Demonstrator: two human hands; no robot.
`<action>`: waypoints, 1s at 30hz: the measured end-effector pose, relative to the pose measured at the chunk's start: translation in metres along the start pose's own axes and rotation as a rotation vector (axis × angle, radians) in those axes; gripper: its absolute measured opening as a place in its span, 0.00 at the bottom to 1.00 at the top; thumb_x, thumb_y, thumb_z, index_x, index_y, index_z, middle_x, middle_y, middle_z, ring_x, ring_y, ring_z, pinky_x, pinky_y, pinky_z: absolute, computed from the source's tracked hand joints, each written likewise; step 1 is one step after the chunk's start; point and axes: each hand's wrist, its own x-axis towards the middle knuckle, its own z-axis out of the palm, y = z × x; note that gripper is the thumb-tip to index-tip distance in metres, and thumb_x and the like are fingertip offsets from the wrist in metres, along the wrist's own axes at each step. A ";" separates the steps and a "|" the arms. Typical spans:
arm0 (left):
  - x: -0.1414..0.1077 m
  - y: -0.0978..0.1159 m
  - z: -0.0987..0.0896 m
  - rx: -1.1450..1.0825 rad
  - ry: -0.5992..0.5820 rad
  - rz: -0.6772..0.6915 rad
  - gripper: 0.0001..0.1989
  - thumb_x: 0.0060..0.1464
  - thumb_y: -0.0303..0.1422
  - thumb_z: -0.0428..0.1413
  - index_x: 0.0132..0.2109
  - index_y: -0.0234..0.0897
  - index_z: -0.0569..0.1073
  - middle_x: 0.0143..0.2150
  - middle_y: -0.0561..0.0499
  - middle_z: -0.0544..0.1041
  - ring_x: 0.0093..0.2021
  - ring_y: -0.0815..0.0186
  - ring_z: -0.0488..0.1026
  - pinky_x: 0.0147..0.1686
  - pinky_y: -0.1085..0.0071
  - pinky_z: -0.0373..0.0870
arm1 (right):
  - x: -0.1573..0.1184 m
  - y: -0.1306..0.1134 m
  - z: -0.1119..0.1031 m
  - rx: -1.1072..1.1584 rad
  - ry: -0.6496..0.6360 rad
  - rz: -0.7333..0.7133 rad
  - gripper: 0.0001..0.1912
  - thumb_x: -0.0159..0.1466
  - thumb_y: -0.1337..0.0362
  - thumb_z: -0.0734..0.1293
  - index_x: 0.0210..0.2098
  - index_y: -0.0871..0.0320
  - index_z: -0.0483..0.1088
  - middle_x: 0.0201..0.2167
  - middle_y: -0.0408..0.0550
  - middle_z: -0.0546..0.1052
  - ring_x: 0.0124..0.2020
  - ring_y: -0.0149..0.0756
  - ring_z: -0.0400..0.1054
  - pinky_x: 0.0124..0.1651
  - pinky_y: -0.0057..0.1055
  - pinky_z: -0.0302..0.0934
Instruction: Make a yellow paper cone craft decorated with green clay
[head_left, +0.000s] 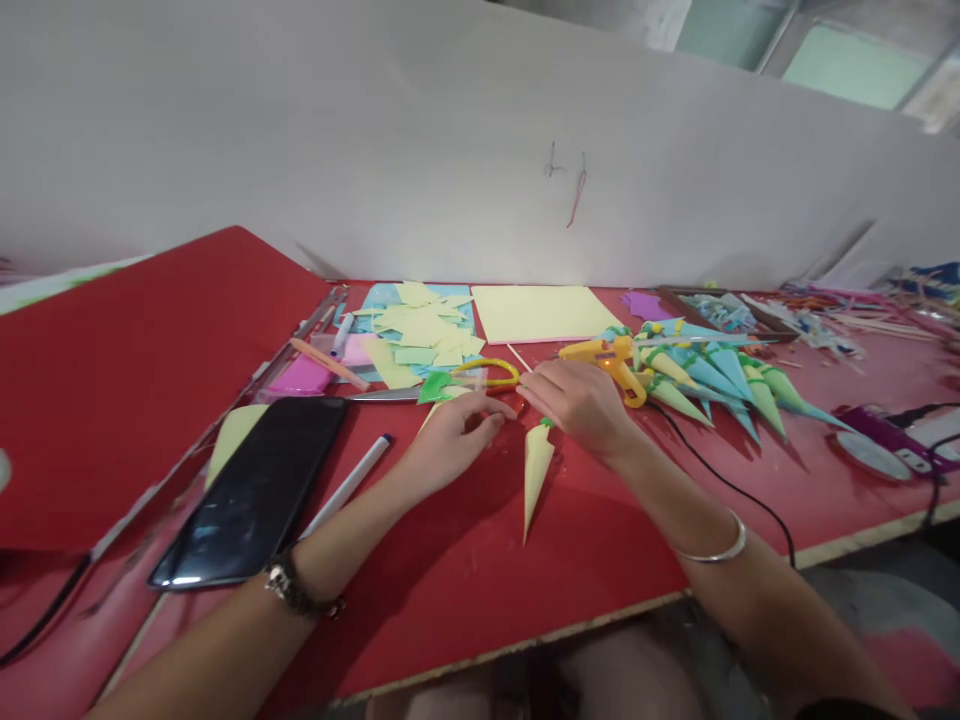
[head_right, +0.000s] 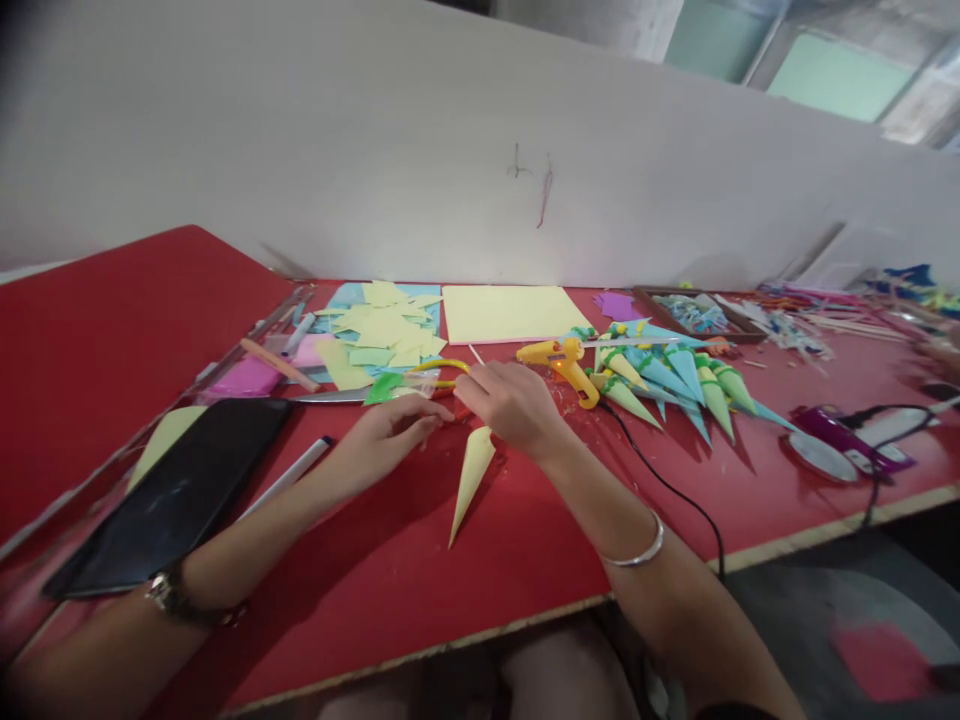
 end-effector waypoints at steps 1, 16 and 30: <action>-0.001 0.002 -0.001 0.002 0.005 -0.003 0.10 0.48 0.33 0.50 0.33 0.38 0.76 0.29 0.50 0.74 0.31 0.64 0.67 0.31 0.72 0.62 | 0.000 0.001 0.000 0.003 -0.005 0.007 0.14 0.63 0.67 0.56 0.26 0.59 0.70 0.22 0.46 0.70 0.24 0.30 0.60 0.27 0.29 0.47; -0.015 0.005 0.016 0.262 -0.027 0.007 0.15 0.50 0.26 0.44 0.39 0.37 0.73 0.32 0.49 0.76 0.32 0.62 0.70 0.30 0.71 0.61 | 0.002 0.009 -0.005 0.050 0.027 0.101 0.12 0.63 0.65 0.57 0.28 0.60 0.69 0.24 0.46 0.71 0.26 0.31 0.62 0.27 0.28 0.48; -0.013 0.031 0.055 0.906 -0.084 -0.249 0.34 0.38 0.57 0.50 0.44 0.34 0.64 0.36 0.39 0.75 0.38 0.47 0.72 0.32 0.60 0.66 | 0.007 0.016 0.000 -0.033 -0.013 0.103 0.15 0.64 0.64 0.55 0.25 0.60 0.67 0.23 0.46 0.69 0.24 0.31 0.60 0.25 0.28 0.44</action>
